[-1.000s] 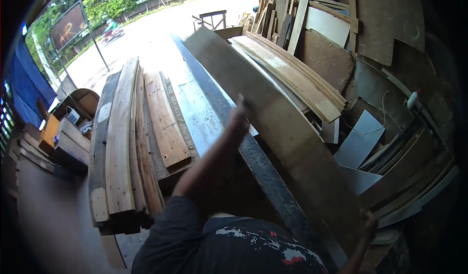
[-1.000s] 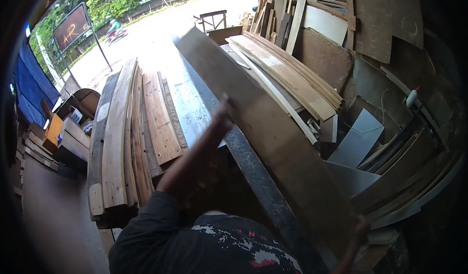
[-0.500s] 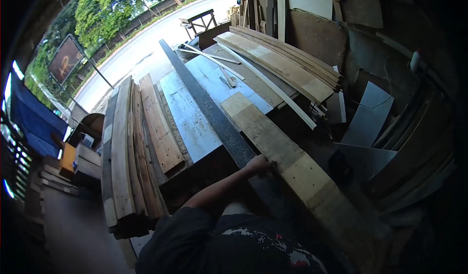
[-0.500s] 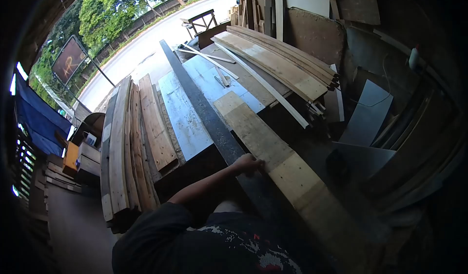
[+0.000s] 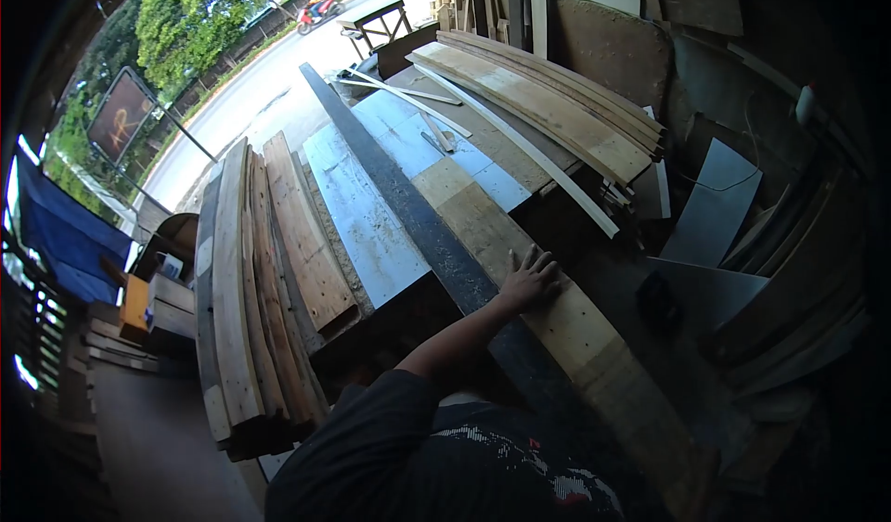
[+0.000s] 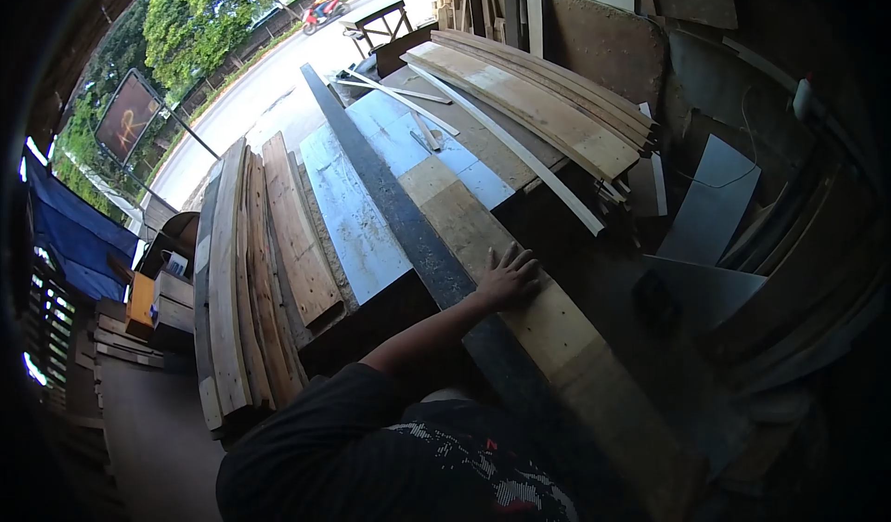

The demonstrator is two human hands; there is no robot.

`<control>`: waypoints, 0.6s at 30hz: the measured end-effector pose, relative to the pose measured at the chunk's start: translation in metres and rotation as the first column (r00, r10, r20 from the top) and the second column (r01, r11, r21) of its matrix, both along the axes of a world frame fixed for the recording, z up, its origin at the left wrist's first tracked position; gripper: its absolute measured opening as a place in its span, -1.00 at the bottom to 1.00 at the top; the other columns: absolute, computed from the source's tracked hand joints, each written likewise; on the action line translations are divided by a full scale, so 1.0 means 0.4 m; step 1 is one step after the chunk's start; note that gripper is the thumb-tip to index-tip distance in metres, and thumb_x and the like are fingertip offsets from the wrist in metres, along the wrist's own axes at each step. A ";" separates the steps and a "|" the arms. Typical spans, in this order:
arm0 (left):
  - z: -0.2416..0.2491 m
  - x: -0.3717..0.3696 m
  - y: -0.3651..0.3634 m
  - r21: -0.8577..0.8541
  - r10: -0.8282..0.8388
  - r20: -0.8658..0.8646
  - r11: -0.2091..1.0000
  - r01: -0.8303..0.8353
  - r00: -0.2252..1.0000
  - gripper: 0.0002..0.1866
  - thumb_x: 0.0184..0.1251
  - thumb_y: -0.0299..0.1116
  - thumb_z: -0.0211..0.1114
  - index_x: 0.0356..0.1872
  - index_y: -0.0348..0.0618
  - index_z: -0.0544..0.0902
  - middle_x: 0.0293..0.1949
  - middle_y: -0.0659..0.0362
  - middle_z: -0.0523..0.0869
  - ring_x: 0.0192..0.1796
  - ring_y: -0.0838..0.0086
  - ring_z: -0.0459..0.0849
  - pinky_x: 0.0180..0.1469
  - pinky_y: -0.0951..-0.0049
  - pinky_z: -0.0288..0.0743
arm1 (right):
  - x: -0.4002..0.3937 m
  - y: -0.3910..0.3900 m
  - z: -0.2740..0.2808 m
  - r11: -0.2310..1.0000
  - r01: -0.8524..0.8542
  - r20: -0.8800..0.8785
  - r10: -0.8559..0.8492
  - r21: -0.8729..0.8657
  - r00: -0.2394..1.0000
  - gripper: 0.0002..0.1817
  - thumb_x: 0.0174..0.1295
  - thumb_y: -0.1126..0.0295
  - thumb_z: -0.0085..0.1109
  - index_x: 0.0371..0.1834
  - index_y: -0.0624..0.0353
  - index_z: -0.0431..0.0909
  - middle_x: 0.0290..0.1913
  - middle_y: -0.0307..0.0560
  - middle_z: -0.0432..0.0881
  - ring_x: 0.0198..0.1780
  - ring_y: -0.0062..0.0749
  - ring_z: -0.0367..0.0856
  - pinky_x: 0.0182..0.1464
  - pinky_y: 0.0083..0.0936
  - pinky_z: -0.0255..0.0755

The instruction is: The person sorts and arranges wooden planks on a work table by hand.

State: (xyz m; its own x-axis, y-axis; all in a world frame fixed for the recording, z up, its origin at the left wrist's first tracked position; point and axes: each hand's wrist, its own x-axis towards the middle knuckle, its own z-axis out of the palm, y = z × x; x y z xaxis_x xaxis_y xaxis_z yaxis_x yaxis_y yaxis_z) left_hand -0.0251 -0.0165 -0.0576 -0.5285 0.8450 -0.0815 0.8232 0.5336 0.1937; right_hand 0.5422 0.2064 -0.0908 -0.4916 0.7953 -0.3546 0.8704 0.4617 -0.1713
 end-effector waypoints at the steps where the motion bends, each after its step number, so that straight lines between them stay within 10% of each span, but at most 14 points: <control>1: -0.016 -0.005 -0.009 0.028 -0.011 -0.007 1.000 0.012 1.000 -0.38 0.46 0.13 -0.08 0.41 0.03 0.30 0.52 0.18 0.13 0.60 0.12 -0.19 0.45 -0.40 -0.36 | 0.004 0.002 0.004 1.000 0.000 -0.002 0.000 -0.002 1.000 -0.36 0.29 -0.15 0.13 -0.52 0.34 0.60 -0.49 0.24 0.60 -0.41 0.05 0.59 -0.34 -0.11 0.39; 18: -0.057 -0.032 -0.018 0.076 0.011 -0.030 0.997 -0.009 0.999 -0.38 0.51 0.11 -0.15 0.44 -0.01 0.26 0.55 0.18 0.06 0.61 0.17 -0.27 0.49 -0.25 -0.55 | -0.012 -0.012 0.036 0.999 0.021 -0.018 -0.022 -0.038 1.000 -0.37 0.29 -0.16 0.12 -0.48 0.32 0.66 -0.43 0.27 0.65 -0.33 0.19 0.66 -0.29 -0.06 0.43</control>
